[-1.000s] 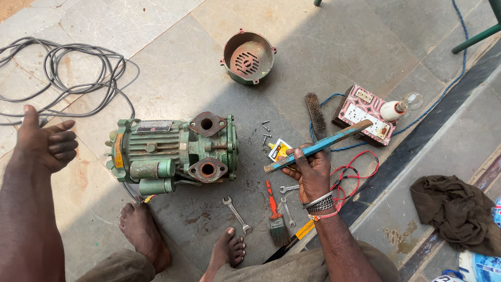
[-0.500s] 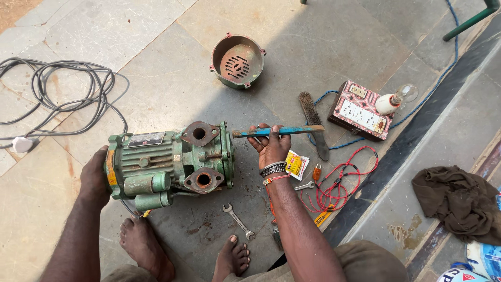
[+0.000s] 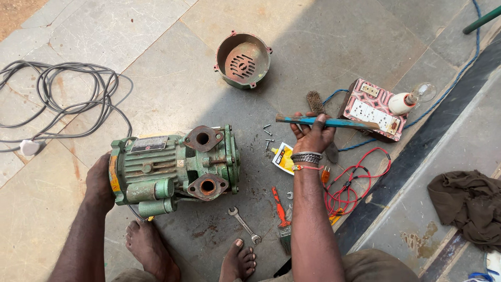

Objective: The person is sitting on the floor repairing a green electric motor. They use a wrench to loosen bolts, a chisel to tap parts, and a wire brush to clean the motor's exterior. The person repeatedly adjusts and repositions the motor while working.

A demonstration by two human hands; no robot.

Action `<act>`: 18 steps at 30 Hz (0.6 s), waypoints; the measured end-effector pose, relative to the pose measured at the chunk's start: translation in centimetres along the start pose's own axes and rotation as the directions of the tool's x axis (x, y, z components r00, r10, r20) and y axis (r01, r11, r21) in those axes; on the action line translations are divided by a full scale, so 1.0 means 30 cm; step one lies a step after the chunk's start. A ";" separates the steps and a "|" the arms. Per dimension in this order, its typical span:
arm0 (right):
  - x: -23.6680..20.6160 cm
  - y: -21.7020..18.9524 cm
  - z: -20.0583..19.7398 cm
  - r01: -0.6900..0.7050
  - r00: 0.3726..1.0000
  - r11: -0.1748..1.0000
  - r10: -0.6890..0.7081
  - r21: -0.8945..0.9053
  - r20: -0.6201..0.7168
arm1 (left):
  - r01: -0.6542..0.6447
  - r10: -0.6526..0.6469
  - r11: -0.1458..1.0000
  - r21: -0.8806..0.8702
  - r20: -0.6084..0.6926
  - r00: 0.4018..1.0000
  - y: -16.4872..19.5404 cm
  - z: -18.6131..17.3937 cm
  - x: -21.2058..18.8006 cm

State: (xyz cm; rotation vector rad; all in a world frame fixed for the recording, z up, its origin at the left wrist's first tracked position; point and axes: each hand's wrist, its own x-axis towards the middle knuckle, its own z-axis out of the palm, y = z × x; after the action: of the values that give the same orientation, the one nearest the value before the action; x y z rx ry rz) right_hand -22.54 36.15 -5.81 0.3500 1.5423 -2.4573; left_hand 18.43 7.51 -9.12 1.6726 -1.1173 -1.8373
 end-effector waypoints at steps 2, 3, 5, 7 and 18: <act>-0.133 0.150 0.066 -0.133 0.985 0.990 0.137 -0.040 0.102 | -0.004 0.004 1.000 0.003 0.000 1.000 0.008 0.009 -0.011; -0.176 0.212 0.076 -0.143 0.980 0.985 0.154 -0.099 0.124 | 0.008 -0.008 1.000 0.011 -0.007 1.000 0.012 0.011 -0.016; -0.176 0.277 0.048 -0.175 0.963 0.981 0.188 -0.083 0.194 | 0.022 -0.022 0.999 0.024 -0.023 1.000 0.021 0.014 -0.021; -0.097 0.256 -0.018 -0.165 0.964 0.984 0.175 -0.066 0.202 | 0.030 -0.029 0.999 0.036 -0.026 0.999 0.026 0.012 -0.021; -0.182 0.225 0.080 -0.221 0.967 0.962 0.237 -0.157 0.094 | 0.034 -0.034 0.999 -0.008 -0.011 0.999 0.008 -0.008 -0.003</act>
State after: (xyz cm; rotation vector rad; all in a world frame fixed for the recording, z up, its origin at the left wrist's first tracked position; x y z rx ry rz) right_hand -15.49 31.41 -8.83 0.3379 1.5298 -2.1376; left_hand 18.61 7.37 -8.86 1.7059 -1.0825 -1.8480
